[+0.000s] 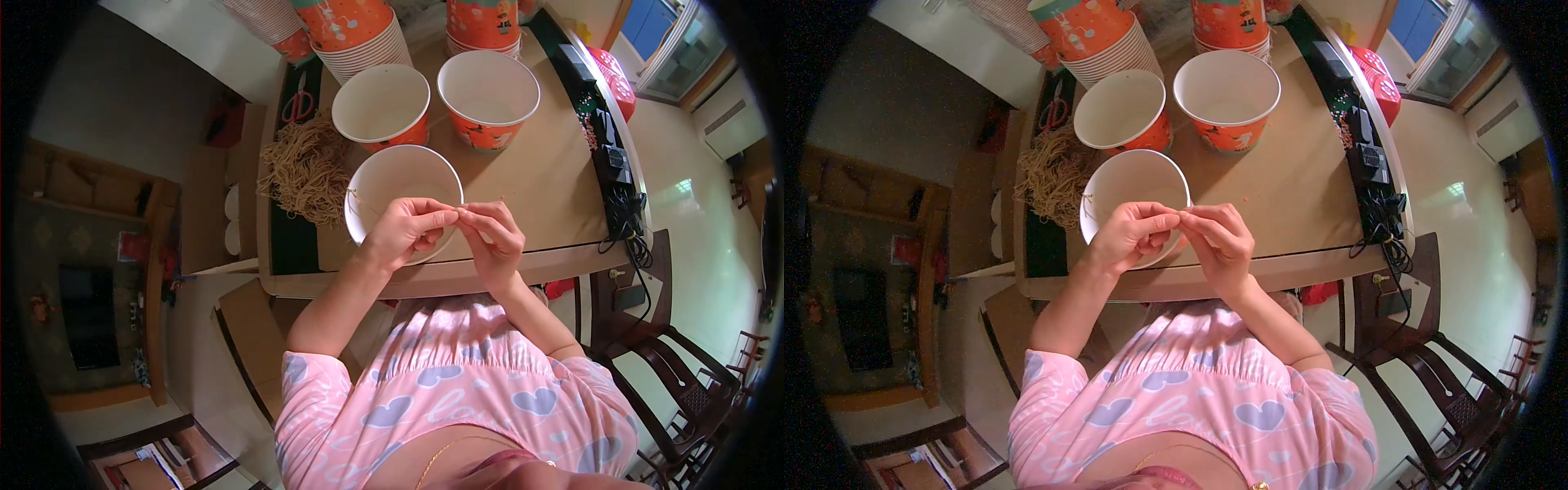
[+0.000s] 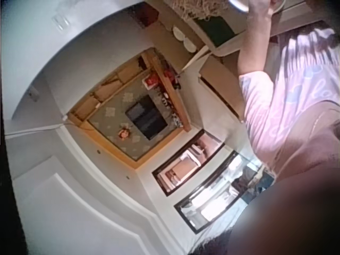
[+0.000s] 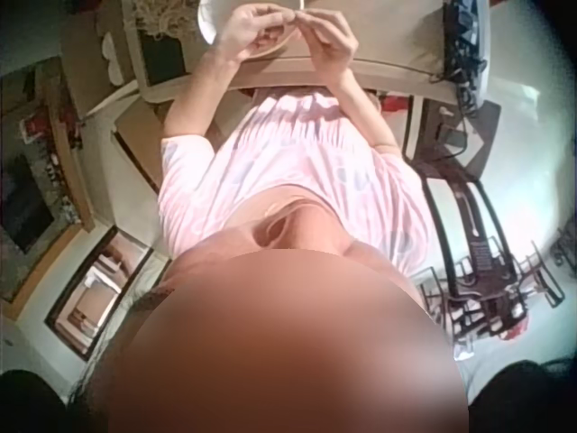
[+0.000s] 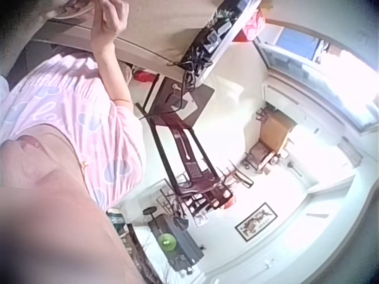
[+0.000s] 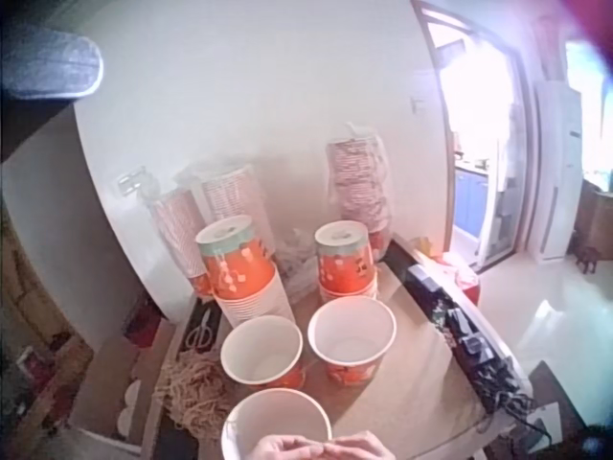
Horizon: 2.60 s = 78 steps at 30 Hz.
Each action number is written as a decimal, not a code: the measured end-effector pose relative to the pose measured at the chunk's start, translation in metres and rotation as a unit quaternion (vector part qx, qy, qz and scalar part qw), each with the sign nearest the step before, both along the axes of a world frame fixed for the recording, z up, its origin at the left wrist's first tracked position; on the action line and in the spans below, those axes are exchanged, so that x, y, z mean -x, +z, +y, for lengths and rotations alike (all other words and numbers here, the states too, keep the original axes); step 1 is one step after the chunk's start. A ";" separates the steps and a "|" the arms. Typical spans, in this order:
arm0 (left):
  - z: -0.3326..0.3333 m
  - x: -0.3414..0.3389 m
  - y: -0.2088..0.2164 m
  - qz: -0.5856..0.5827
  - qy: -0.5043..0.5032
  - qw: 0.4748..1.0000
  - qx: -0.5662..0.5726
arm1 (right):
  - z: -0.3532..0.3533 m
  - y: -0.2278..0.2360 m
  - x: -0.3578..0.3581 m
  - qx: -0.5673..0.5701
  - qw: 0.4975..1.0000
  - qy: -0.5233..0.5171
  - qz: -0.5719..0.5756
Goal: The recorder is attaching rubber bands or string loops to paper bowls to create handles.
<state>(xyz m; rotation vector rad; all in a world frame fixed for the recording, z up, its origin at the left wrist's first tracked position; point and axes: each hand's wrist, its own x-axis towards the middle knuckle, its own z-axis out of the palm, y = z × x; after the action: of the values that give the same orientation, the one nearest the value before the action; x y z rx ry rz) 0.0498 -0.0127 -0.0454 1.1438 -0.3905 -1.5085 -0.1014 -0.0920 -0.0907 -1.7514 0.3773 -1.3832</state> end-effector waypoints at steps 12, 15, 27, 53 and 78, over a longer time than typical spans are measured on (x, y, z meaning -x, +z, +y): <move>0.002 -0.009 0.001 -0.053 -0.069 0.996 -0.002 | -0.006 0.008 0.009 0.099 0.991 0.002 0.088; 0.002 -0.010 0.000 -0.072 -0.081 0.994 -0.004 | -0.007 0.008 0.011 0.106 0.990 0.017 0.092; 0.005 0.005 0.003 -0.264 -0.032 0.963 0.040 | -0.004 0.013 0.015 -0.027 0.990 0.095 0.098; 0.013 0.028 0.015 -0.500 0.032 0.864 0.060 | -0.005 0.017 0.011 0.026 0.989 0.064 0.127; 0.018 0.020 0.009 -0.452 0.037 0.889 0.061 | -0.006 0.020 0.010 0.013 0.985 0.079 0.149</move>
<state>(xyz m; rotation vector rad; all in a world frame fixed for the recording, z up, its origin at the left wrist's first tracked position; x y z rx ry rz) 0.0300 0.0052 -0.0360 1.6931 -1.0368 -0.7777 -0.1112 -0.0977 -0.0703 -1.9717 0.3724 -1.0195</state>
